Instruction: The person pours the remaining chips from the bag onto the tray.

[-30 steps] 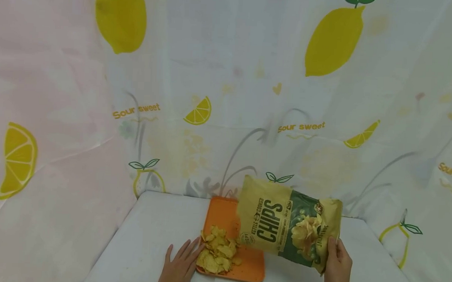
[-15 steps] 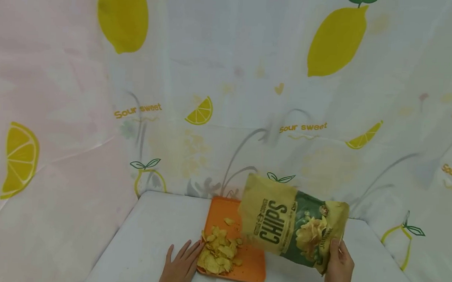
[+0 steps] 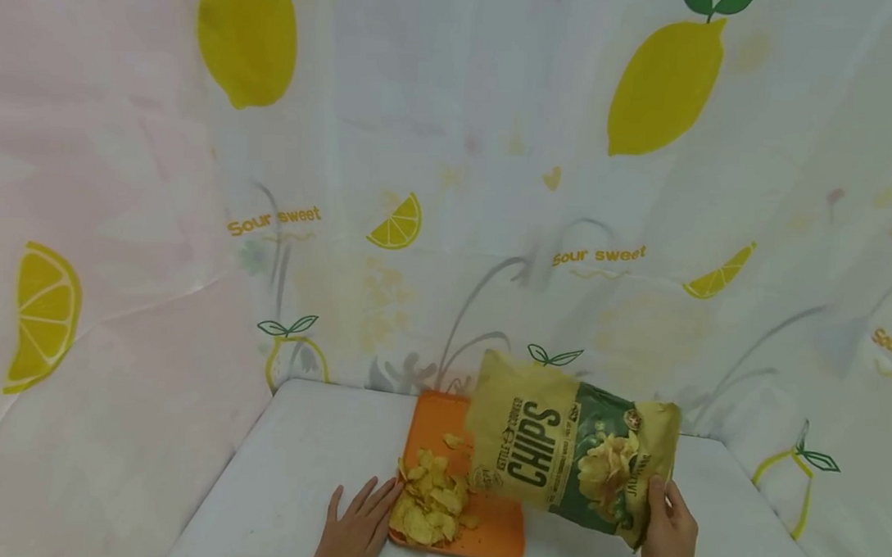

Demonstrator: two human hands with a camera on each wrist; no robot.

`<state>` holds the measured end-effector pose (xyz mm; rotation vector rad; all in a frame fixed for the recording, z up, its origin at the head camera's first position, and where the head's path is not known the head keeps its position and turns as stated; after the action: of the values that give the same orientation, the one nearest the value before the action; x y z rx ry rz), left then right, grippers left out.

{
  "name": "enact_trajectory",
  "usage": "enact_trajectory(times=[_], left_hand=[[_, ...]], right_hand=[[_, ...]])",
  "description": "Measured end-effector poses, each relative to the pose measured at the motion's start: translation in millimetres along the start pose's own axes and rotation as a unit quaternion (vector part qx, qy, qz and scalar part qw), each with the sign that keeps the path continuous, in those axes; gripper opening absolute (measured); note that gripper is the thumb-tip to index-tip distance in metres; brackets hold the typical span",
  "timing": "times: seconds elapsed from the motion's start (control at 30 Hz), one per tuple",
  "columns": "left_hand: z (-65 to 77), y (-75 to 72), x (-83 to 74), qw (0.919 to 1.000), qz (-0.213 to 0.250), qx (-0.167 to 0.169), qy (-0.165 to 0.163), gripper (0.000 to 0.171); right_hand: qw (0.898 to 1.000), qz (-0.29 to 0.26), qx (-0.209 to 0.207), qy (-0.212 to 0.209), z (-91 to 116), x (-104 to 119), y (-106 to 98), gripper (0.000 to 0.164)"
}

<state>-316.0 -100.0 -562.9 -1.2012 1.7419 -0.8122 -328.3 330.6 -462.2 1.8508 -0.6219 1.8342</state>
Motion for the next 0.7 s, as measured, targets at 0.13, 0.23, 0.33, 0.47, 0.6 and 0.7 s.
enact_trajectory(times=[0.13, 0.23, 0.33, 0.47, 0.6, 0.7], left_hand=[[0.4, 1.7, 0.3, 1.0000, -0.005, 0.005, 0.003, 0.044], [0.3, 2.7, 1.1, 1.0000, 0.000, 0.006, -0.001, 0.043], [-0.1, 2.5, 1.8, 1.0000, 0.004, 0.002, -0.005, 0.042], [-0.2, 0.5, 1.3, 1.0000, 0.000, -0.004, -0.003, 0.042], [0.3, -0.9, -0.5, 1.0000, -0.003, -0.004, 0.001, 0.042], [0.5, -2.0, -1.5, 1.0000, -0.006, -0.005, 0.004, 0.042]], right_hand=[[1.000, -0.016, 0.001, -0.001, -1.0, -0.4, -2.0, 0.058], [1.000, 0.023, -0.007, -0.002, 2.4, 4.7, -3.0, 0.060], [0.999, 0.025, 0.002, 0.031, 6.6, 6.8, -1.2, 0.067], [0.998, 0.014, 0.004, 0.057, 6.6, 5.9, -0.8, 0.071], [0.998, 0.048, 0.005, 0.030, -0.1, 0.9, -3.5, 0.068], [1.000, 0.004, 0.019, 0.006, -7.0, -4.5, -5.3, 0.063]])
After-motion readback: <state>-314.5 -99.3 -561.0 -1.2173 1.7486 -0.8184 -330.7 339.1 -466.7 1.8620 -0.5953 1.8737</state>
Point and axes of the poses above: each hand's wrist, its own z-axis away from the middle knuckle, its own y-axis out of the palm, x = y × z, the point moved 9 cm from there along -z, towards the middle knuckle, and after that the axes turned 11 degrees about -x, right-handed, at the moved point
